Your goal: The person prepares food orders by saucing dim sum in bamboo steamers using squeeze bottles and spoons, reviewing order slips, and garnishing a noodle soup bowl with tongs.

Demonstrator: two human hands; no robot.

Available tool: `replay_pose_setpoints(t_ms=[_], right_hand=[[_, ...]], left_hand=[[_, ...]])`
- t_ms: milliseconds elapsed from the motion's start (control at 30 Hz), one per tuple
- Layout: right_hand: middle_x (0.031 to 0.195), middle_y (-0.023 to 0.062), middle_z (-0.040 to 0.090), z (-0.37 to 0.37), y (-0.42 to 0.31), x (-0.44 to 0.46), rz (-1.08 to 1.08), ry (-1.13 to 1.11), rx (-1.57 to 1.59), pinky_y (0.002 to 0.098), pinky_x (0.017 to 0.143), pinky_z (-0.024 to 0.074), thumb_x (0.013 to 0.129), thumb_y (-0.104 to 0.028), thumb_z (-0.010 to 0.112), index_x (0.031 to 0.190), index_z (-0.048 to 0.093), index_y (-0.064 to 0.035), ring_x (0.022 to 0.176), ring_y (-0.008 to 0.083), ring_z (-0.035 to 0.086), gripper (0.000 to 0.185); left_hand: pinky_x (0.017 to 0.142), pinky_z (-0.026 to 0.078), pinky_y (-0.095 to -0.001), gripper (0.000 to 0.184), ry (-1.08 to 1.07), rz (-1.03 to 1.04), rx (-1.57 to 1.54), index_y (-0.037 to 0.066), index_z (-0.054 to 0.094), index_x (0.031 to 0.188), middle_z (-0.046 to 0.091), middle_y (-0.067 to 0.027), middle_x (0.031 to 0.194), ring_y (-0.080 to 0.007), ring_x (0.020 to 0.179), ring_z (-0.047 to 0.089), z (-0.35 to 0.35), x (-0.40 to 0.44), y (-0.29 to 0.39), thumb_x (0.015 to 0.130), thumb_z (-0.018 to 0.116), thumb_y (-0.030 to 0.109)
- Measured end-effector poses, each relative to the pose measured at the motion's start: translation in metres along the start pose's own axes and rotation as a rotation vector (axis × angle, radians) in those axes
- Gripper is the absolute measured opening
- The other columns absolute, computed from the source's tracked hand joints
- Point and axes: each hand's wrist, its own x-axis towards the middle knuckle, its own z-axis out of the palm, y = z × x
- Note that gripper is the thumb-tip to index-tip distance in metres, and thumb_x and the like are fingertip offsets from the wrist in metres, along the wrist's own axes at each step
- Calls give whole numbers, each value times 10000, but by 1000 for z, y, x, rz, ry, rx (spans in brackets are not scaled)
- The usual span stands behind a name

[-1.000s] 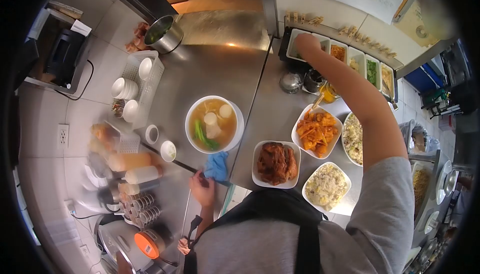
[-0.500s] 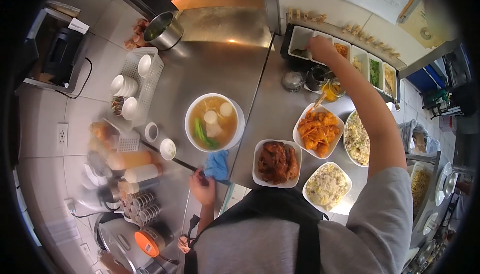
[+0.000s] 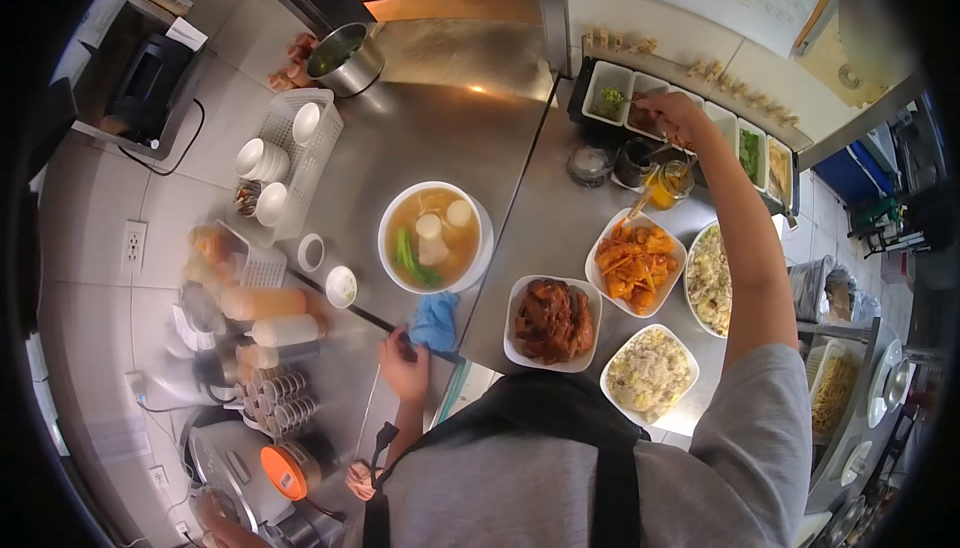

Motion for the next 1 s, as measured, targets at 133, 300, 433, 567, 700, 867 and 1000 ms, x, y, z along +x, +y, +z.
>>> replay_pose_setpoints(t_ms=[133, 300, 433, 567, 700, 867, 1000], right_hand=[[593, -47, 458, -5, 5, 4, -38, 45, -33, 219, 346, 181, 874, -230, 665, 788, 659, -53, 390, 28, 277, 197], [627, -55, 456, 14, -22, -32, -122, -36, 2, 201, 363, 185, 900, -219, 627, 968, 675, -37, 422, 22, 290, 200], [644, -57, 441, 69, -62, -85, -136, -195, -4, 191, 377, 193, 907, -196, 605, 1080, 671, -38, 446, 23, 290, 244], [656, -77, 425, 149, -61, -126, -91, -397, -16, 177, 409, 205, 928, -211, 571, 1133, 645, -31, 494, 8, 293, 283], [659, -61, 461, 229, -35, -149, -178, -393, -130, 199, 435, 276, 915, -232, 589, 1126, 676, -78, 500, 32, 340, 276], [738, 88, 628, 275, -6, -138, -595, -181, -439, 291, 559, 444, 881, -229, 586, 1093, 684, -84, 587, 130, 547, 276], [860, 182, 674, 286, -7, -149, -682, -138, -489, 334, 624, 499, 860, -175, 585, 1074, 677, -71, 634, 258, 641, 255]], left_hand=[[701, 446, -372, 420, 2, -2, 10, 77, 625, 1055, 490, -77, 791, -253, 753, 521, 0, 0, 1, 649, 720, 118], [704, 451, -374, 421, 6, -11, -7, 82, 623, 1061, 502, -80, 800, -257, 763, 532, -1, -1, -1, 657, 725, 142], [711, 454, -378, 431, 3, -22, -28, 84, 617, 1073, 518, -88, 812, -262, 778, 540, -2, -2, -6, 665, 730, 166], [711, 454, -377, 421, 18, -25, -37, 83, 620, 1066, 521, -90, 812, -263, 779, 540, -5, -2, -4, 672, 732, 180], [682, 450, -369, 405, 41, 6, -28, 83, 632, 1058, 507, -77, 788, -247, 749, 532, -4, -2, -8, 675, 726, 177], [641, 448, -355, 394, 83, 54, -33, 90, 639, 1069, 491, -62, 766, -232, 713, 526, -5, -3, -12, 691, 712, 169], [699, 447, -373, 401, 55, 12, -56, 85, 631, 1065, 514, -76, 789, -252, 766, 532, -7, -5, -10, 689, 718, 194]])
